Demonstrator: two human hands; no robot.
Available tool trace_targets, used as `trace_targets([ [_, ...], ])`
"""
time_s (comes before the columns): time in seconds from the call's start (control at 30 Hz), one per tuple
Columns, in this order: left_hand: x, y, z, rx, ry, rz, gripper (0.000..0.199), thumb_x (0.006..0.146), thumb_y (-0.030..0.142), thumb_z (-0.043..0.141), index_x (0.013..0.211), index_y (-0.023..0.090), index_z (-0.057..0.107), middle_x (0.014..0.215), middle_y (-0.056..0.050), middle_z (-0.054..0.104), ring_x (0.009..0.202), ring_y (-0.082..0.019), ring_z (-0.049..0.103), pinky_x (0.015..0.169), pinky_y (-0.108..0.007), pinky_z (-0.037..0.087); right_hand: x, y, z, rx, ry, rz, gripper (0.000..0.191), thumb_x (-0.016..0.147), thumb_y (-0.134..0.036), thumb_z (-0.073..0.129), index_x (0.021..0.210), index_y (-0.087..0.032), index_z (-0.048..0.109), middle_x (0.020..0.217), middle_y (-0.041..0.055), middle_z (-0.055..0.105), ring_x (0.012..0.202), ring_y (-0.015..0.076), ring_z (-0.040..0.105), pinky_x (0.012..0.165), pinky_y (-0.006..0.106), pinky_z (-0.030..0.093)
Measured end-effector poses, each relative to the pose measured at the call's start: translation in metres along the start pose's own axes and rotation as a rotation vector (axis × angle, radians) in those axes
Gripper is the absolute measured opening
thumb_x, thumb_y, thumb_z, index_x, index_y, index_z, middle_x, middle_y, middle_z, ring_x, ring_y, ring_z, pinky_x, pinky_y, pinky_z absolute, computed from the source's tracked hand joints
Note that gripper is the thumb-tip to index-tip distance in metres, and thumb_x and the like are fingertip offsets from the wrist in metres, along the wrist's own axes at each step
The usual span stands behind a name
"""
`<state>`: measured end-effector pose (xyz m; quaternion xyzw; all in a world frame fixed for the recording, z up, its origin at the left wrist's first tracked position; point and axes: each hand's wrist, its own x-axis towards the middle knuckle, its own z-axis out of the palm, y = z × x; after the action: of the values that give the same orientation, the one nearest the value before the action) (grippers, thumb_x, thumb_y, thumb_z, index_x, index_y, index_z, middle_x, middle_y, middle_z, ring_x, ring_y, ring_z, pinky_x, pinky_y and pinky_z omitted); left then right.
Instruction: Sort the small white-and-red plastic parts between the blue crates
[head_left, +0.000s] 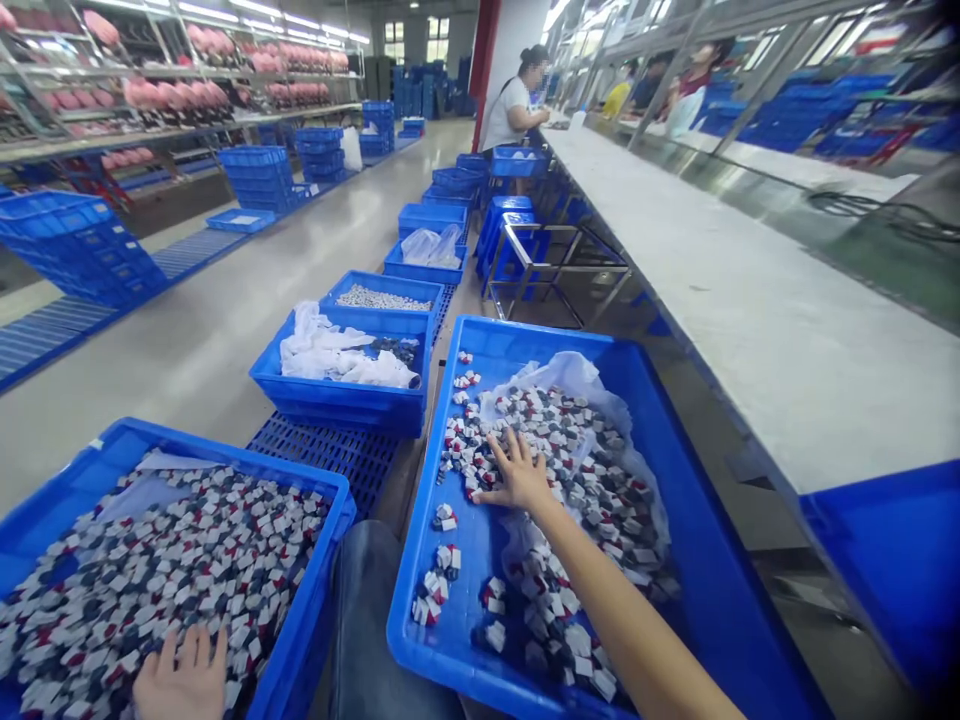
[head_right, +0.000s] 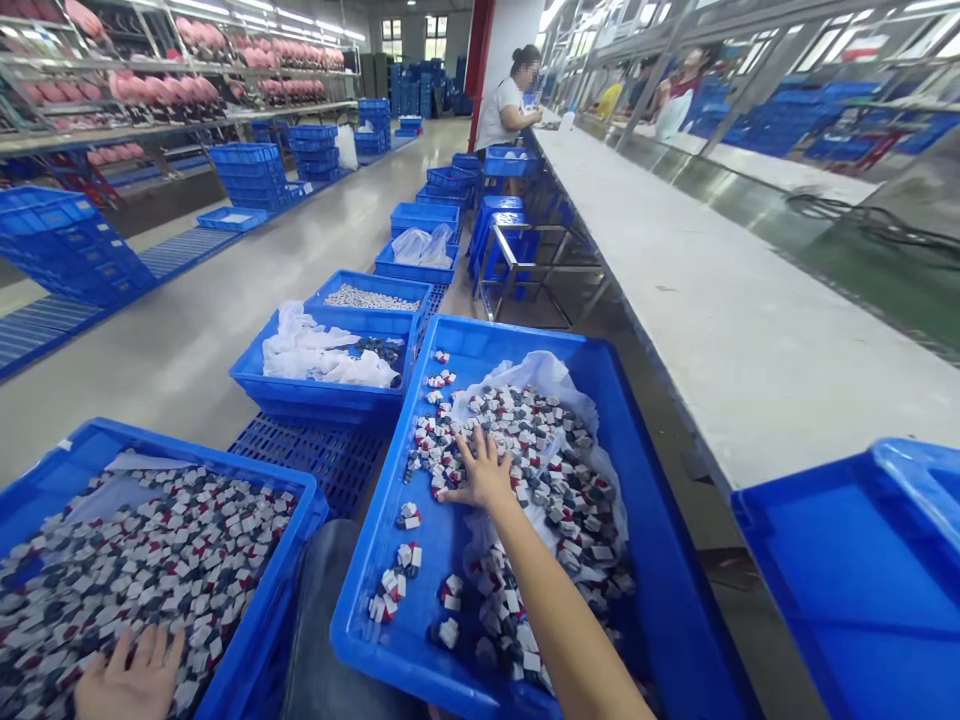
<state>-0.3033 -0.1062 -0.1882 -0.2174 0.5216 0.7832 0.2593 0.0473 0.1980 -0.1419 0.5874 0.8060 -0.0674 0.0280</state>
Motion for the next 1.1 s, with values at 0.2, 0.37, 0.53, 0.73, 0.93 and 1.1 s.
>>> trace_targets([
  [0.2,-0.017,0.002,0.025,-0.032,-0.036,0.029,0.019,0.072,0.032,0.046,0.088,0.021,0.049,0.112,-0.005,0.051,0.119,-0.021,0.04,0.106,-0.045,0.023,0.02,0.001,-0.009,-0.043,-0.034,-0.03,0.111,0.043,-0.075,0.057,0.137,-0.024,0.024,0.141,0.0156,0.02,0.123,0.0435,0.016,0.088,0.063,0.016],
  [0.37,-0.036,-0.01,0.061,-0.003,-0.05,-0.005,0.018,0.073,0.025,0.041,0.087,0.02,0.052,0.099,-0.002,0.056,0.109,-0.018,0.048,0.104,-0.043,0.024,0.01,-0.013,-0.001,-0.026,0.019,-0.056,0.093,0.053,-0.061,0.062,0.133,-0.024,0.031,0.136,0.017,0.029,0.114,0.0377,0.03,0.088,0.056,0.021],
  [0.53,-0.046,-0.026,0.069,0.083,-0.089,-0.037,0.019,0.072,0.028,0.041,0.086,0.02,0.052,0.093,-0.002,0.055,0.094,-0.016,0.053,0.1,-0.04,0.03,0.018,-0.024,0.006,0.032,0.062,-0.021,0.085,0.063,-0.057,0.057,0.134,-0.023,0.027,0.137,0.019,0.022,0.118,0.038,0.024,0.084,0.055,0.026],
  [0.73,-0.046,-0.018,0.046,0.07,-0.02,-0.056,0.015,0.073,0.026,0.041,0.083,0.02,0.051,0.089,-0.001,0.055,0.082,-0.013,0.053,0.085,-0.033,0.04,0.005,-0.034,0.009,0.135,0.047,-0.045,0.07,0.062,-0.046,0.061,0.124,-0.023,0.039,0.134,0.0146,0.027,0.108,0.0334,0.036,0.077,0.041,0.037],
  [0.93,-0.069,-0.02,0.057,0.145,-0.061,-0.022,0.009,0.075,0.022,0.043,0.076,0.02,0.051,0.083,0.001,0.053,0.072,-0.01,0.051,0.069,-0.026,0.04,-0.027,-0.044,0.017,0.32,0.086,-0.048,0.063,0.06,-0.031,0.063,0.119,-0.02,0.045,0.124,0.0152,0.035,0.103,0.0316,0.039,0.074,0.035,0.038],
  [1.1,-0.135,-0.047,0.088,0.232,-0.33,0.021,0.018,0.077,0.027,0.045,0.089,0.021,0.057,0.092,-0.001,0.059,0.083,-0.013,0.055,0.071,-0.027,0.042,-0.048,-0.043,0.013,0.59,0.132,-0.081,0.028,0.062,-0.026,0.056,0.089,-0.018,0.059,0.096,0.0066,0.05,0.085,0.0205,0.049,0.072,0.029,0.04],
])
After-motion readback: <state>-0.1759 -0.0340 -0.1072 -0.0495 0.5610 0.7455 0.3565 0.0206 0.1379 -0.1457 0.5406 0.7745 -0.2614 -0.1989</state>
